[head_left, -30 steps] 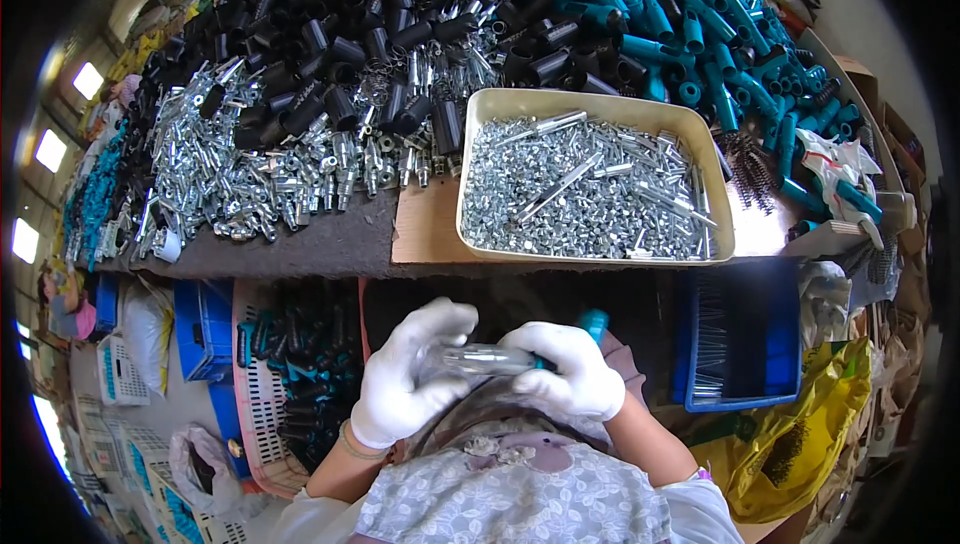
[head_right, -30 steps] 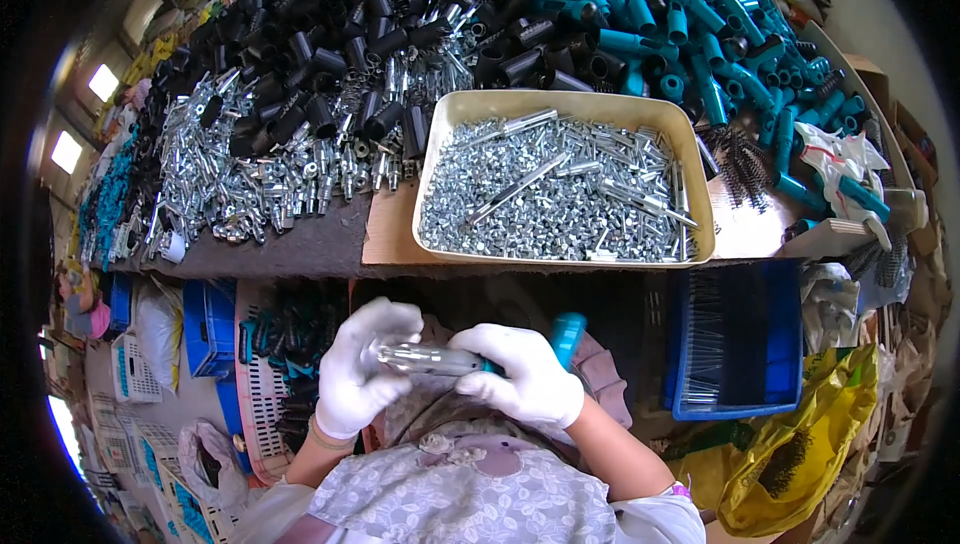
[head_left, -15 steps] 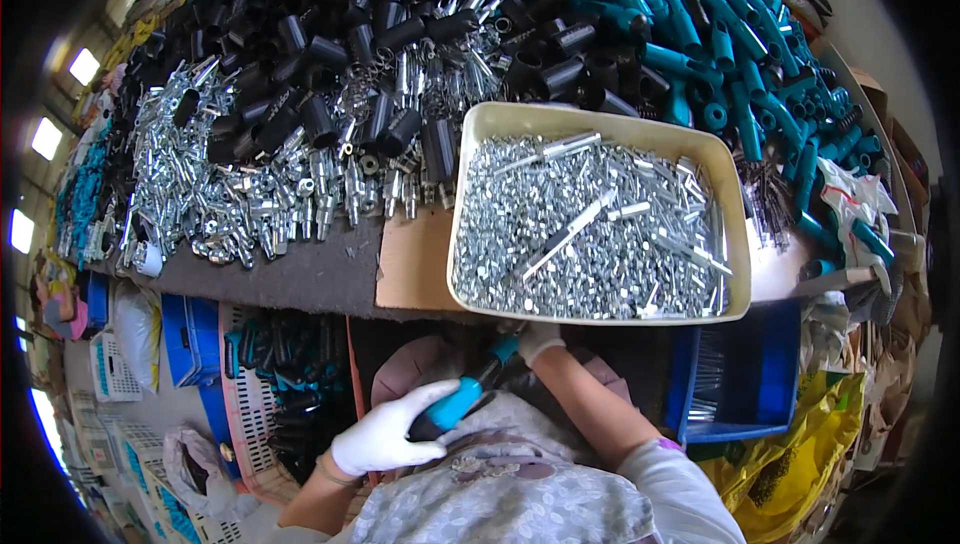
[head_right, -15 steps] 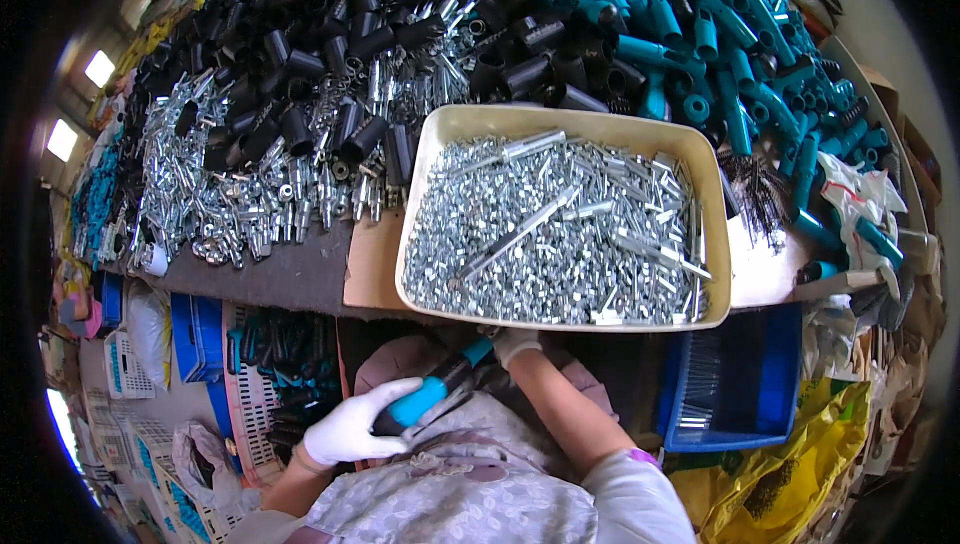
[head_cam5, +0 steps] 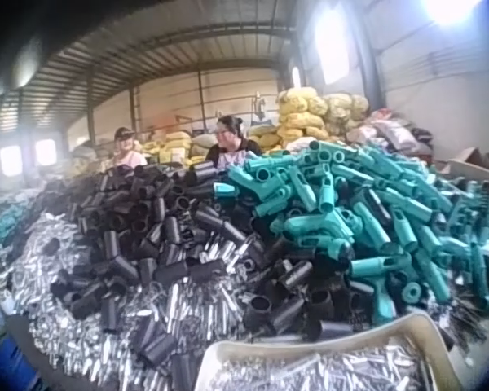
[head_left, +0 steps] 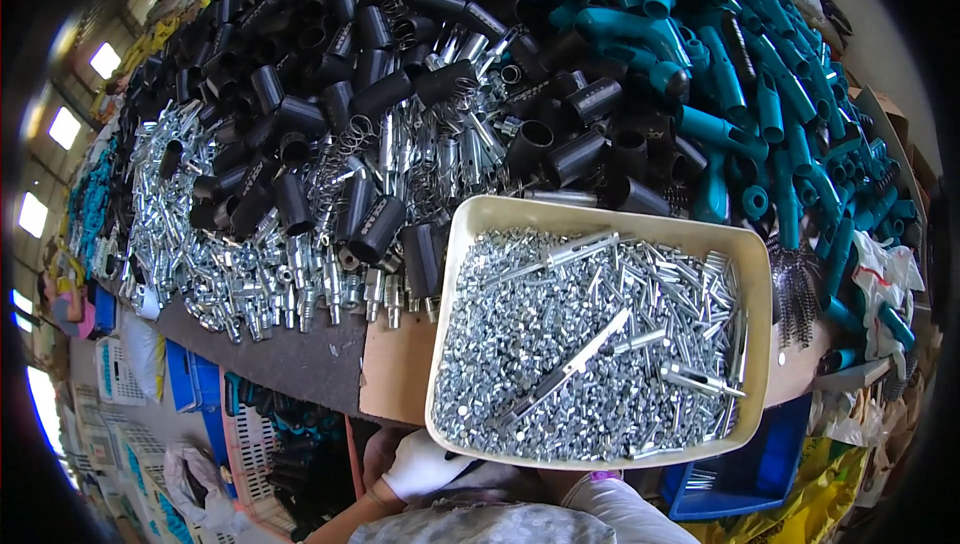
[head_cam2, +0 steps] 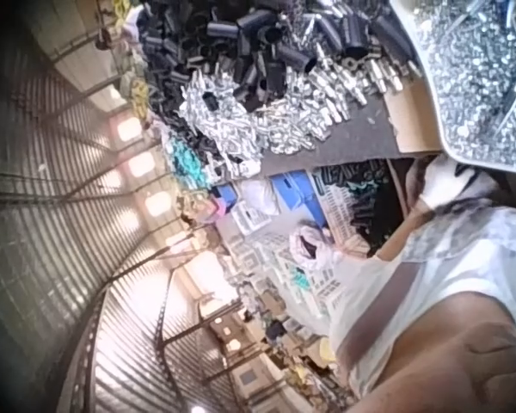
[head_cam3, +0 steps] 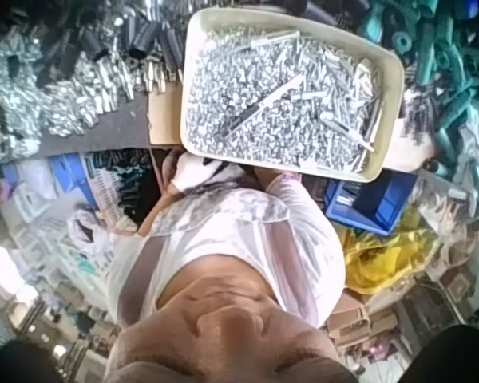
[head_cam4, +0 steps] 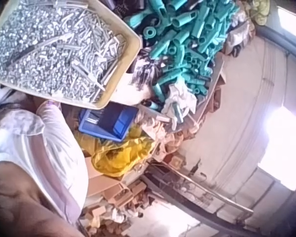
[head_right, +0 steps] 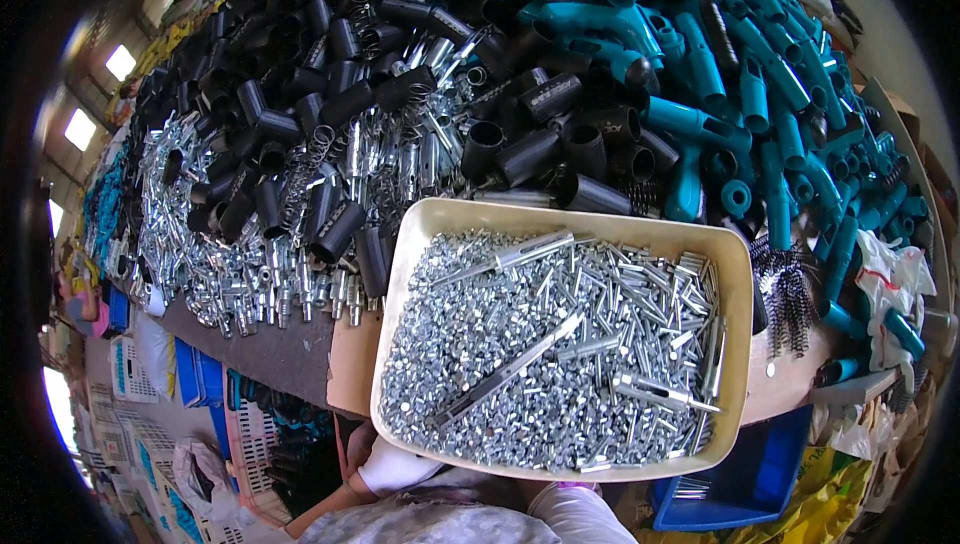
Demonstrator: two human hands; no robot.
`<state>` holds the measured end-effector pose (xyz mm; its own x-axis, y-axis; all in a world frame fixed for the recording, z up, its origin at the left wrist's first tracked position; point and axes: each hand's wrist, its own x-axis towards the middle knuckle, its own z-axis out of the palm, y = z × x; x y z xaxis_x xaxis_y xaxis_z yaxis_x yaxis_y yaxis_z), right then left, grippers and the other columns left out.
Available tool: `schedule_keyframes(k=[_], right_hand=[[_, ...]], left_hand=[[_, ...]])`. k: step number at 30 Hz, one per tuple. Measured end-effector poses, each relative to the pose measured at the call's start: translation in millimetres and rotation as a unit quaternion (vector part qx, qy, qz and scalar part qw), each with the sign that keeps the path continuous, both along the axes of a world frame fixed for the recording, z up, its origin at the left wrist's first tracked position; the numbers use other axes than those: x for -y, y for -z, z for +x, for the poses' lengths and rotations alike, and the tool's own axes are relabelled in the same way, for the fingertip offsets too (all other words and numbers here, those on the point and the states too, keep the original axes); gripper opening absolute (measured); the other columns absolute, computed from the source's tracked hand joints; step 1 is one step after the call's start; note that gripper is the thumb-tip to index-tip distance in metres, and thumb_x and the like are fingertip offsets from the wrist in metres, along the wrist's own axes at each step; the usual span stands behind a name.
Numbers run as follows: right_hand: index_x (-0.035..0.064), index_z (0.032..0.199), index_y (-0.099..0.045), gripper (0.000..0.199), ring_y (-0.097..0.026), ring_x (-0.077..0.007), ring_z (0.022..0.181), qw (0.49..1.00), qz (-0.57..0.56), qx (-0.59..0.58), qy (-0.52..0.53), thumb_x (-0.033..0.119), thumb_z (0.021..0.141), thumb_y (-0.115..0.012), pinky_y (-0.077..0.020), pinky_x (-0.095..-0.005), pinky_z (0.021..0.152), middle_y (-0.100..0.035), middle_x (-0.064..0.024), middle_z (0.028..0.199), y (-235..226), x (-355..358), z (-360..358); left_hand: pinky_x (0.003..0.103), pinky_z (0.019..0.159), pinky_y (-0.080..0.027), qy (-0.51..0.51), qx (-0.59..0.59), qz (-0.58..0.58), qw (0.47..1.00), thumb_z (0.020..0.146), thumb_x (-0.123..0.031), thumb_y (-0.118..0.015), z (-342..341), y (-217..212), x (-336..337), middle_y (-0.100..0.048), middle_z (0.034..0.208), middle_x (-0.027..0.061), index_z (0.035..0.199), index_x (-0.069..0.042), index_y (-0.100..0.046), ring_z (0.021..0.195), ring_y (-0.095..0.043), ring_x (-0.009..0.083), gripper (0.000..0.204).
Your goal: Manually assembling plastic and metal tool components on a workbench in a factory environment.
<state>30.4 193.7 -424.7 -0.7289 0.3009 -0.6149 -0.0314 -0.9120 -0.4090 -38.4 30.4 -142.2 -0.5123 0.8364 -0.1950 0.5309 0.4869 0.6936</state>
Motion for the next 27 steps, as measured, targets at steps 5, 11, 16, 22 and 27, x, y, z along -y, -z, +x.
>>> schedule_keyframes(k=[5,11,16,22,27], right_hand=[[0.0082,0.106,-0.061,0.023,-0.060,-0.0308,0.077,0.999,0.018,0.019,-0.036,0.029,0.096,-0.059,-0.0510,-0.0518,0.078,-0.062,-0.0126,0.092,26.2,29.3,8.3],[0.0079,0.107,-0.061,0.023,-0.061,-0.0312,0.080,0.995,0.055,0.044,-0.070,0.028,0.097,-0.058,-0.0511,-0.0517,0.079,-0.063,-0.0130,0.094,59.4,62.2,36.4],[0.0077,0.108,-0.062,0.023,-0.061,-0.0315,0.082,0.987,0.106,0.048,-0.108,0.028,0.097,-0.058,-0.0511,-0.0515,0.081,-0.063,-0.0133,0.095,63.3,64.3,40.2],[0.0074,0.109,-0.062,0.024,-0.062,-0.0319,0.084,0.969,0.197,0.029,-0.147,0.027,0.097,-0.058,-0.0512,-0.0514,0.082,-0.063,-0.0138,0.097,47.6,34.1,11.2],[0.0071,0.110,-0.062,0.024,-0.062,-0.0322,0.086,0.946,0.275,0.032,-0.168,0.027,0.097,-0.057,-0.0513,-0.0512,0.084,-0.064,-0.0141,0.099,53.6,1.3,3.1]], left_hand=[[0.036,0.111,-0.040,-0.023,0.165,-0.101,0.981,0.093,-0.025,-0.066,-6.9,3.8,-1.6,-0.060,0.136,0.0091,0.138,-0.007,-0.054,0.126,-0.056,0.0223,0.050],[0.045,0.076,-0.056,0.013,-0.014,-0.013,1.000,0.093,-0.042,-0.060,-7.9,-4.5,-4.5,-0.073,0.106,0.0134,0.114,-0.012,-0.069,0.091,-0.070,0.0331,0.038],[0.045,0.077,-0.055,-0.025,-0.034,0.021,0.999,0.089,-0.043,-0.066,0.9,3.9,-9.5,-0.071,0.099,0.0187,0.113,-0.010,-0.069,0.087,-0.069,0.0373,0.042],[0.052,0.075,-0.053,-0.012,-0.054,-0.068,0.996,0.090,-0.047,-0.062,12.9,15.6,-26.4,-0.071,0.098,0.0211,0.126,-0.009,-0.060,0.088,-0.068,0.0410,0.053],[0.051,0.084,-0.052,-0.015,0.025,-0.119,0.992,0.092,-0.051,-0.056,17.1,9.5,-39.6,-0.068,0.108,0.0274,0.140,-0.006,-0.052,0.092,-0.066,0.0458,0.066]])
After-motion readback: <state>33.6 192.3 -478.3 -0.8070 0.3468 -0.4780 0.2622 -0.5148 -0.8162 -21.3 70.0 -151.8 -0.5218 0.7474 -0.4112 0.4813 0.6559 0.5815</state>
